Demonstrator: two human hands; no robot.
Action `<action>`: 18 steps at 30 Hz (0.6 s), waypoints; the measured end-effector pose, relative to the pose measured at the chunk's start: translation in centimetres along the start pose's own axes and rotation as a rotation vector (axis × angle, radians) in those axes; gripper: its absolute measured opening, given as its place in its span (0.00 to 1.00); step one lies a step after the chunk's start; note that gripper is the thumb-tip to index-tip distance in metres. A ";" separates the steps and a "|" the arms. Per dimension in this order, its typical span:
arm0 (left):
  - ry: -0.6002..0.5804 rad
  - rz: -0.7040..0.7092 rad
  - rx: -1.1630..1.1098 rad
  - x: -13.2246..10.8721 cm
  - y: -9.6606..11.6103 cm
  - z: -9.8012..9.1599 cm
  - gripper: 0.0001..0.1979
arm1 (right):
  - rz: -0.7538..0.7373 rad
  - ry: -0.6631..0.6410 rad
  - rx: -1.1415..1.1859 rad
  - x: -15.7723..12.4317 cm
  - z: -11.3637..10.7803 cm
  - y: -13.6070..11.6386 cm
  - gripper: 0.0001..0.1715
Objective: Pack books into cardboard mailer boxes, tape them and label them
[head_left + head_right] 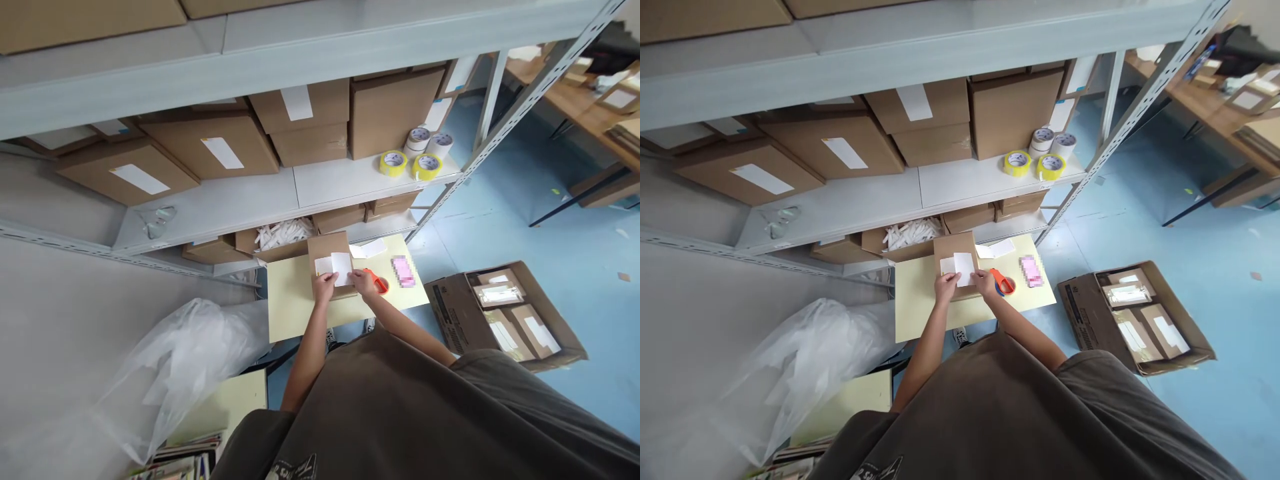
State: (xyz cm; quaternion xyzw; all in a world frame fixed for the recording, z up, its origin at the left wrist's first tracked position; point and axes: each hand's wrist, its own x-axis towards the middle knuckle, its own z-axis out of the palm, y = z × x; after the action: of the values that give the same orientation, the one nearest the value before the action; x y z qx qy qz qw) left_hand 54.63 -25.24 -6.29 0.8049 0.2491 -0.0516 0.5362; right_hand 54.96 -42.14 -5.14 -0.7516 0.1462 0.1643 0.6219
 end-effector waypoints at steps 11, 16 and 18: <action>0.000 -0.025 0.461 -1.4 0.3 2.5 0.15 | -0.022 0.134 -0.214 2.2 -0.5 3.7 0.19; -0.065 -0.053 0.575 -1.3 0.2 2.7 0.17 | 0.006 0.129 -0.257 2.2 -0.5 3.9 0.16; -0.089 -0.067 0.607 -1.1 0.3 2.8 0.17 | 0.028 0.133 -0.311 2.4 -0.4 3.9 0.16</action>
State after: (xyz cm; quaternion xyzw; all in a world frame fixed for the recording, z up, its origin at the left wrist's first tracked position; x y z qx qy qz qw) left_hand 54.33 -28.22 -6.88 0.9165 0.2247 -0.1766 0.2798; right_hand 55.49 -43.28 -9.52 -0.8458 0.1702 0.1433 0.4848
